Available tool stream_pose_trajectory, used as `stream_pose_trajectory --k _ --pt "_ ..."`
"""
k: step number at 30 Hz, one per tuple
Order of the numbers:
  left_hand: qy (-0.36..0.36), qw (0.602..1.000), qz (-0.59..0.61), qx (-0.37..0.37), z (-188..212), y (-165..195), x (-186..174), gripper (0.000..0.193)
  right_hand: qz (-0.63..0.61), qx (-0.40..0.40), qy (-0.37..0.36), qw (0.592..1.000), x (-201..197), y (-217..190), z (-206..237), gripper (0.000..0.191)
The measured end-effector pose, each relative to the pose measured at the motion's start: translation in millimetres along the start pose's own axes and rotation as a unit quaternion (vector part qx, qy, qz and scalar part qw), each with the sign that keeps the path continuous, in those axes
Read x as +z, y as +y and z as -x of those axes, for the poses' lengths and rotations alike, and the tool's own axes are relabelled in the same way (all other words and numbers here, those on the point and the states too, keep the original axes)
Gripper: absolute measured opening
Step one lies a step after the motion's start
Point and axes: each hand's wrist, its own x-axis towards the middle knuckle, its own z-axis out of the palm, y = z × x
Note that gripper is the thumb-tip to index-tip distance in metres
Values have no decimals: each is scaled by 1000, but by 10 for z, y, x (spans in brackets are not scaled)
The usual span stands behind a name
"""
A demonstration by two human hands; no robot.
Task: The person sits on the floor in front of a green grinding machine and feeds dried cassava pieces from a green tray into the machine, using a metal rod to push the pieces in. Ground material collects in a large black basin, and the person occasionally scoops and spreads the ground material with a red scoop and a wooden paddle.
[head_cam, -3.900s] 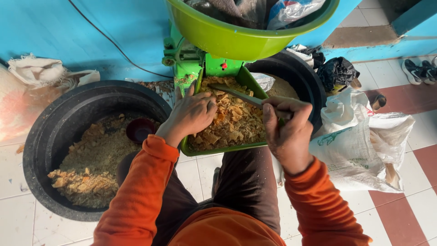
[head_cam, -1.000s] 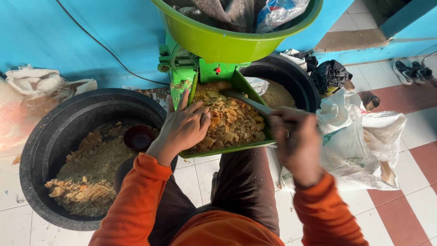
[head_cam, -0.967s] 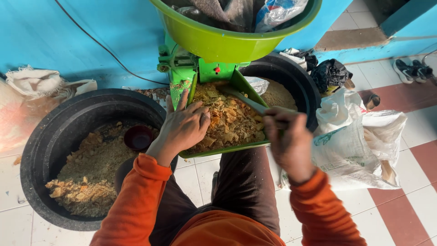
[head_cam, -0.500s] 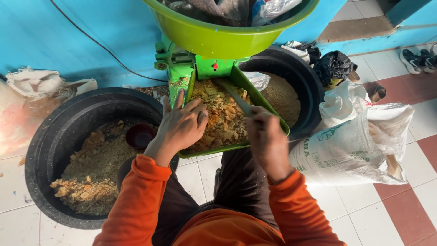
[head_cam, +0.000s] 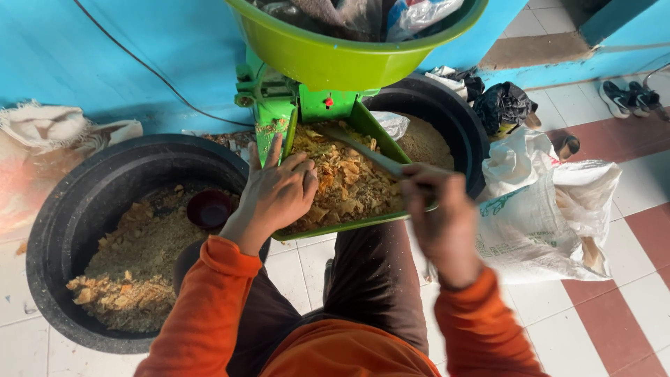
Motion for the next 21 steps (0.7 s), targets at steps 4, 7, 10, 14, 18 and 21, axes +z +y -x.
stream_pose_trajectory --k 4,7,10,14,18,21 --pt "-16 1000 4 -3 -7 -18 33 45 20 -10 -27 999 -673 -301 -211 22" --pt "-26 1000 4 -10 -3 -22 52 45 107 6 -49 993 -910 -569 -370 26" --pt "-23 1000 7 -15 6 -21 67 45 66 -31 -96 993 -751 -572 -471 23" --pt "-5 1000 11 -10 13 -28 90 45 80 -19 -75 994 -546 -384 -415 24" --pt "-8 1000 15 -5 12 -49 101 45 58 -18 -32 998 -420 -313 -276 22" --pt "-15 1000 17 -8 0 -51 94 45 45 -42 -30 998 -235 -281 -207 23"
